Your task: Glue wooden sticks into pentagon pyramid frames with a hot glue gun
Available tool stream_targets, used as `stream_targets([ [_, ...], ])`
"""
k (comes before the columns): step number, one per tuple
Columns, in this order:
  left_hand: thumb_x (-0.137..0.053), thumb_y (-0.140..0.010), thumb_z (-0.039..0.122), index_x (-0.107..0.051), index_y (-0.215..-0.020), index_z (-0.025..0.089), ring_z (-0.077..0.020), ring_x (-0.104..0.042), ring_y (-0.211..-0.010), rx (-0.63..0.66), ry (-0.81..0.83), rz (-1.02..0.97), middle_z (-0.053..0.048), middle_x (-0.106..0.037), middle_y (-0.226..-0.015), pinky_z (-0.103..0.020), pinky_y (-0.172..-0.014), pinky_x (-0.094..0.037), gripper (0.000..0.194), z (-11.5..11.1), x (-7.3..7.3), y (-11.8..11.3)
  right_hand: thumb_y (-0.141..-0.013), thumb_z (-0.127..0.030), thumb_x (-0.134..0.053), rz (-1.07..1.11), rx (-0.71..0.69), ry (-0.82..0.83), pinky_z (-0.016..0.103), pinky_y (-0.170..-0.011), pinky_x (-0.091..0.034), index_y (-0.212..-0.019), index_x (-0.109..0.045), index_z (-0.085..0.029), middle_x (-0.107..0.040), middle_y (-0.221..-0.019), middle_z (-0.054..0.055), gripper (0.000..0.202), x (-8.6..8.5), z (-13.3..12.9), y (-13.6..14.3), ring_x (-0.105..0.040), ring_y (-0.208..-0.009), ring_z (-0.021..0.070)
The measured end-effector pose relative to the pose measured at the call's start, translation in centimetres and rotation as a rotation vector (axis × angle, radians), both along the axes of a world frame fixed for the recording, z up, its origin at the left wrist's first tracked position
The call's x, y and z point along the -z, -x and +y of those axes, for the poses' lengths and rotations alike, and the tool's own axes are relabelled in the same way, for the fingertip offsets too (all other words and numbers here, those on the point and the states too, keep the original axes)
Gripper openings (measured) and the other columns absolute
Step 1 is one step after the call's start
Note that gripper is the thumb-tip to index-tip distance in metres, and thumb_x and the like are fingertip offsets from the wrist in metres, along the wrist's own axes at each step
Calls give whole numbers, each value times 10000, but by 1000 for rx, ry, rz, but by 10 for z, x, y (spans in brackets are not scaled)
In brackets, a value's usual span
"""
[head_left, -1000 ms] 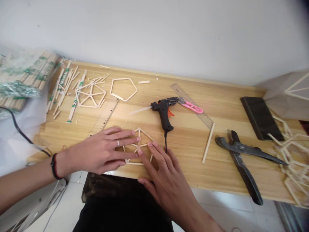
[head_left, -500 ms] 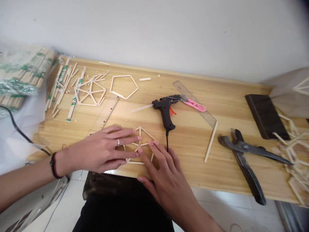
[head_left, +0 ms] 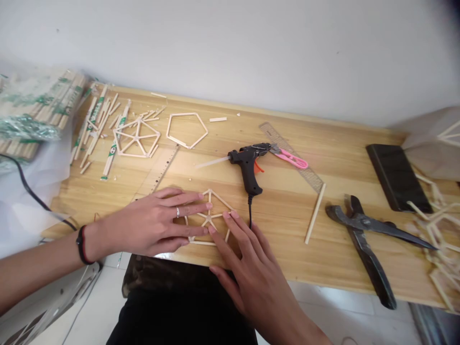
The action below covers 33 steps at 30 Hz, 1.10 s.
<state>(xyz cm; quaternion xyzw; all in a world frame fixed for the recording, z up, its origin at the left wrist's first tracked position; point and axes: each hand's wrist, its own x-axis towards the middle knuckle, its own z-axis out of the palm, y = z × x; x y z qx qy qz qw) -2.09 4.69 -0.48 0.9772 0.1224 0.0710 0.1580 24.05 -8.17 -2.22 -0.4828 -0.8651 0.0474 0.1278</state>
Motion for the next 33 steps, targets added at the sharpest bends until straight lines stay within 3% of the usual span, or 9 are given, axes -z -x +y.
stream_targets([
  [5,-607,-1043,329,-654,-1459,304,-308,-410,-1580,1,4,5,-59,-500,-1668,-480,-1245,-371,420,0,0,0,-1079,-290,-503,18,34,3,566,-1159,-442,-1534,-504,-93,-577,-1517,230,495,-2,4,2,-448,-1493,347],
  [13,-611,-1044,328,-654,-1455,314,-305,-417,-1575,-8,7,12,-52,-510,-1661,-475,-1249,-356,413,0,0,0,-1069,-266,-538,87,48,30,585,-1157,-452,-1510,-538,-114,-564,-1524,217,466,-3,8,1,-466,-1467,352],
  [20,-596,-1052,338,-646,-1464,311,-305,-404,-1582,2,-8,13,-58,-502,-1667,-478,-1244,-353,416,0,2,0,-1046,-128,-560,188,49,28,571,-1143,-483,-1470,-553,-113,-599,-1477,209,424,-2,12,-1,-487,-1428,323],
  [27,-583,-1060,345,-651,-1449,311,-302,-393,-1588,-3,-6,19,-66,-525,-1649,-487,-1235,-356,396,0,1,1,-1046,-177,-561,108,30,18,590,-1147,-446,-1450,-593,-108,-605,-1452,205,411,-1,18,1,-476,-1393,356],
  [33,-571,-1067,336,-648,-1453,311,-304,-393,-1588,-1,11,23,-64,-498,-1669,-483,-1234,-340,394,-1,0,1,-1094,-219,-498,61,38,-10,558,-1180,-372,-1444,-612,-126,-652,-1425,173,380,0,17,2,-483,-1390,331],
])
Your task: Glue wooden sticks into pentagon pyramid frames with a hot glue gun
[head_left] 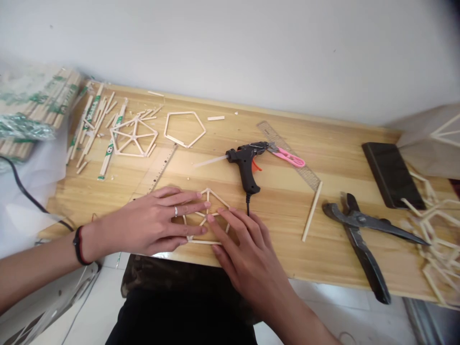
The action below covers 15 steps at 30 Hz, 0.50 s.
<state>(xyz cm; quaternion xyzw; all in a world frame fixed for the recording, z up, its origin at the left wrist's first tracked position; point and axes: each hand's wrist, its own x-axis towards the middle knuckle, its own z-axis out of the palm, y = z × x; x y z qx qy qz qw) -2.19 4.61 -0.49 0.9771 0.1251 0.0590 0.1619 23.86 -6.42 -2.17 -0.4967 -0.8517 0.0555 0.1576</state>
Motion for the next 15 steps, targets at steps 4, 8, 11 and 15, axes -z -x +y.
stream_targets([
  [4,-573,-1065,329,-652,-1446,312,-295,-382,-1594,7,-12,-8,-58,-507,-1664,-478,-1249,-326,390,1,2,0,-1118,-227,-439,-87,-3,-30,546,-1185,-321,-1472,-592,-113,-666,-1446,155,402,-3,0,2,-482,-1393,330],
  [8,-577,-1062,329,-661,-1437,311,-299,-396,-1585,2,-30,-14,-58,-509,-1662,-480,-1245,-334,385,1,3,1,-1120,-254,-419,-85,-23,-14,558,-1174,-353,-1462,-605,-124,-678,-1430,148,410,-4,2,0,-507,-1371,332],
  [11,-582,-1060,324,-668,-1431,310,-301,-411,-1577,0,-35,-22,-56,-511,-1661,-477,-1238,-350,381,1,3,1,-1111,-268,-430,-34,-50,37,576,-1156,-411,-1482,-588,-134,-660,-1449,160,425,-3,3,-5,-507,-1387,337],
  [15,-608,-1046,329,-693,-1397,303,-294,-427,-1570,-1,-33,-42,-53,-532,-1645,-458,-1241,-368,362,1,2,0,-1111,-267,-438,-40,-66,28,589,-1166,-410,-1474,-585,-115,-641,-1493,168,421,-2,1,-9,-505,-1414,340],
])
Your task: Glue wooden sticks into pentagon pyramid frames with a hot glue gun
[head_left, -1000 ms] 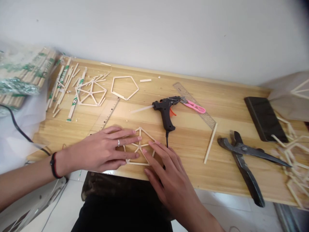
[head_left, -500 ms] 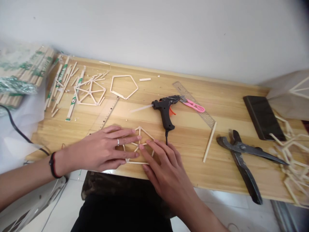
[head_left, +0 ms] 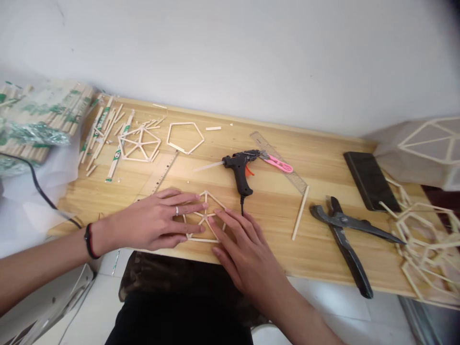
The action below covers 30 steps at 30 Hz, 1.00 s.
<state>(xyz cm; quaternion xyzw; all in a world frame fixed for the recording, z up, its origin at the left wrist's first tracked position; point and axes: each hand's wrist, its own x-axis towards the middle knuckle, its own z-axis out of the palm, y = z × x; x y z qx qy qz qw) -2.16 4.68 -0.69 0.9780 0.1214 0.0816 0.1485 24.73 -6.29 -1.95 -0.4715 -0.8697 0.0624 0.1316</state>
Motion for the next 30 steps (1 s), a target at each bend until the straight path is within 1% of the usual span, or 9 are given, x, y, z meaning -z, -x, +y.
stream_targets([
  [3,-597,-1053,335,-693,-1391,306,-290,-420,-1574,-1,-8,6,-52,-524,-1651,-460,-1241,-366,352,0,0,0,-1124,-288,-425,-42,14,-34,589,-1196,-361,-1467,-596,-131,-654,-1499,148,414,-1,0,1,-536,-1402,329],
  [6,-586,-1060,336,-692,-1391,303,-302,-427,-1568,0,-11,6,-59,-513,-1659,-473,-1229,-370,349,-1,2,1,-1125,-280,-432,-63,10,-32,594,-1214,-335,-1459,-608,-144,-664,-1497,140,401,-4,2,1,-564,-1386,319],
  [8,-591,-1058,335,-695,-1389,301,-308,-433,-1564,0,-9,0,-61,-512,-1660,-477,-1229,-369,349,-1,2,1,-1115,-268,-453,-30,7,1,601,-1202,-359,-1450,-614,-155,-651,-1512,140,388,-4,3,-1,-560,-1393,323],
  [12,-627,-1036,323,-694,-1394,292,-314,-450,-1555,-1,-5,-18,-66,-523,-1652,-470,-1234,-381,365,-1,2,1,-1085,-233,-507,120,4,93,574,-1169,-434,-1465,-592,-171,-608,-1551,148,394,-3,4,-5,-503,-1448,316],
  [16,-611,-1044,330,-690,-1391,289,-307,-445,-1560,-3,-7,-14,-69,-516,-1657,-468,-1234,-384,358,-1,1,1,-1071,-203,-524,169,35,85,561,-1152,-441,-1499,-557,-150,-631,-1512,152,433,-3,5,-1,-495,-1422,320],
  [19,-572,-1064,348,-674,-1403,299,-306,-422,-1573,-3,-14,6,-69,-497,-1670,-484,-1226,-380,358,-1,2,1,-1072,-209,-519,120,38,38,564,-1132,-427,-1486,-573,-138,-649,-1479,153,423,-2,7,6,-511,-1361,336],
  [22,-558,-1070,359,-670,-1405,305,-309,-422,-1573,2,-12,22,-66,-493,-1673,-494,-1225,-374,358,-1,3,1,-1100,-265,-485,21,45,-29,566,-1157,-363,-1472,-594,-143,-669,-1460,145,405,-1,6,11,-522,-1331,339],
  [25,-577,-1060,353,-687,-1384,296,-296,-426,-1571,1,-8,12,-65,-503,-1667,-476,-1244,-360,347,-1,3,1,-1123,-307,-446,-76,50,-92,566,-1173,-304,-1475,-595,-132,-681,-1455,139,421,0,4,13,-515,-1329,346],
  [30,-591,-1055,348,-694,-1375,293,-302,-422,-1573,-8,-7,10,-64,-516,-1658,-471,-1242,-355,341,-2,1,2,-1140,-346,-399,-175,31,-116,581,-1162,-288,-1510,-571,-127,-694,-1447,117,463,-1,2,13,-503,-1329,349],
])
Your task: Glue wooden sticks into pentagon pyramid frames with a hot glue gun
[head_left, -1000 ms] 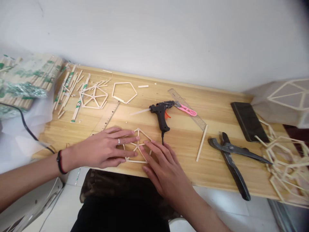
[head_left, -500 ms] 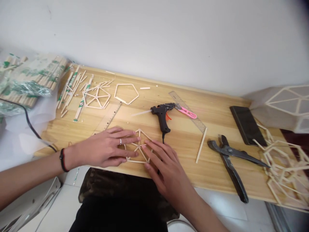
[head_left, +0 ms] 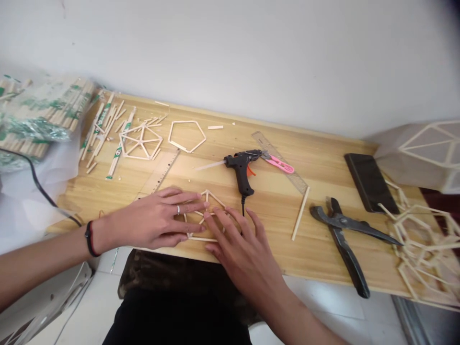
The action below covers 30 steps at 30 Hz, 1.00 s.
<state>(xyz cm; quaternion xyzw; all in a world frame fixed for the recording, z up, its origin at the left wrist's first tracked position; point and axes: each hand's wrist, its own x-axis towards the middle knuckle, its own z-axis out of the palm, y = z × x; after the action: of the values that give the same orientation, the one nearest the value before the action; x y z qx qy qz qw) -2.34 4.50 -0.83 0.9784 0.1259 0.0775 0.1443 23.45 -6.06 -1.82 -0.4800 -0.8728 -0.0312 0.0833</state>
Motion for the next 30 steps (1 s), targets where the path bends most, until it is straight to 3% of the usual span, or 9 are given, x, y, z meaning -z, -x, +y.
stream_targets([
  [6,-576,-1061,338,-680,-1391,283,-299,-392,-1589,11,-2,1,-64,-502,-1668,-475,-1243,-342,351,0,2,0,-1119,-321,-463,-51,8,-42,589,-1132,-350,-1485,-598,-94,-701,-1408,139,452,-5,-1,7,-526,-1299,360],
  [10,-581,-1055,308,-684,-1394,274,-310,-411,-1577,10,-10,2,-74,-520,-1654,-484,-1245,-351,356,0,0,0,-1101,-270,-495,-101,-58,-45,587,-1153,-388,-1439,-637,-51,-696,-1394,166,427,-10,0,12,-548,-1255,361],
  [16,-610,-1040,293,-664,-1441,305,-320,-426,-1571,13,-6,-7,-85,-529,-1644,-488,-1235,-383,405,0,-2,0,-1082,-319,-565,173,18,343,587,-1052,-515,-1491,-618,-238,-692,-1293,140,420,-24,18,-8,-614,-1181,323],
  [21,-576,-1060,299,-622,-1494,315,-326,-389,-1592,17,-8,32,-101,-500,-1663,-518,-1229,-380,437,0,-1,1,-1123,-244,-435,411,34,536,533,-1135,-473,-1452,-642,-229,-682,-1313,116,389,-32,28,-13,-595,-1258,260],
  [26,-623,-1036,289,-648,-1472,322,-315,-425,-1573,12,12,-23,-86,-522,-1649,-495,-1239,-389,439,0,0,1,-1119,-236,-444,376,26,492,566,-1132,-452,-1478,-601,-168,-686,-1323,141,398,-28,25,-7,-601,-1250,285],
  [30,-618,-1038,284,-681,-1429,291,-315,-420,-1576,4,5,-26,-89,-517,-1652,-491,-1237,-390,395,-1,2,1,-1115,-269,-465,166,-24,315,635,-1093,-432,-1454,-612,-128,-713,-1254,165,395,-22,18,2,-619,-1158,331],
])
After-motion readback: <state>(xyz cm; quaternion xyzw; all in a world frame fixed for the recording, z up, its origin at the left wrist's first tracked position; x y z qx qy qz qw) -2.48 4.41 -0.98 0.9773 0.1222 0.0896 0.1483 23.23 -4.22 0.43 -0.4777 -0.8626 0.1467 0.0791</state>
